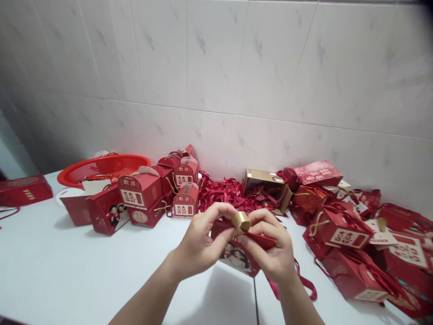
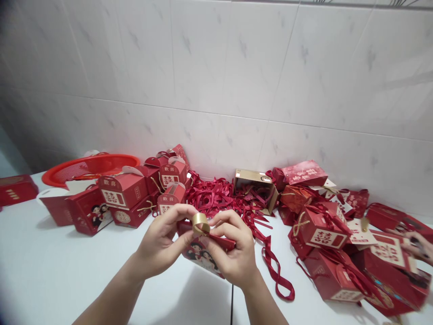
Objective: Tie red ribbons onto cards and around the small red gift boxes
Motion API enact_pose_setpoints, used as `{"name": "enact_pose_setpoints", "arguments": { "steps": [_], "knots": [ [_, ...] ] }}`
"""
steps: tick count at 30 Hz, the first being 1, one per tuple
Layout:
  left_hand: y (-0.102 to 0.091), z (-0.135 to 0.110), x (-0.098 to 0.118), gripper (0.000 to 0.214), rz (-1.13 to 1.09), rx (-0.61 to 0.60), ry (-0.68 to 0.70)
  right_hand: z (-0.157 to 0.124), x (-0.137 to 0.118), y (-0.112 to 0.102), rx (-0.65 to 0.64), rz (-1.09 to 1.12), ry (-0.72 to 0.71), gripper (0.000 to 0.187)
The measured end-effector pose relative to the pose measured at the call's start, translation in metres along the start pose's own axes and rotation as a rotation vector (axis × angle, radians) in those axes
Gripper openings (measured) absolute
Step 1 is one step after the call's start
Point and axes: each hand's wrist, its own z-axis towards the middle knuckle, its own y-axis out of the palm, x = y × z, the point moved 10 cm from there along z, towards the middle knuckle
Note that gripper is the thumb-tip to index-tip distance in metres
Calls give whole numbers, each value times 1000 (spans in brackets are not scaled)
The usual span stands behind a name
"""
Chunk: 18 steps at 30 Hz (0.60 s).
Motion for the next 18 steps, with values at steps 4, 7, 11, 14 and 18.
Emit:
{"name": "enact_pose_setpoints", "arguments": {
  "steps": [4,7,11,14,18],
  "knots": [
    [1,0,-2,20,-8,14,0,-2,1,-1,33,-21,7,14],
    [-3,0,-1,24,9,19,24,-1,5,-3,32,-99,46,9],
    [-10,0,1,26,92,48,49,2,14,-3,-116,-190,171,12],
    [-7,2,3,22,171,23,33,0,26,-7,-265,-169,329,11],
    [8,-1,-11,52,458,-199,-75,-7,46,-46,-186,-165,527,23]
  ]
}}
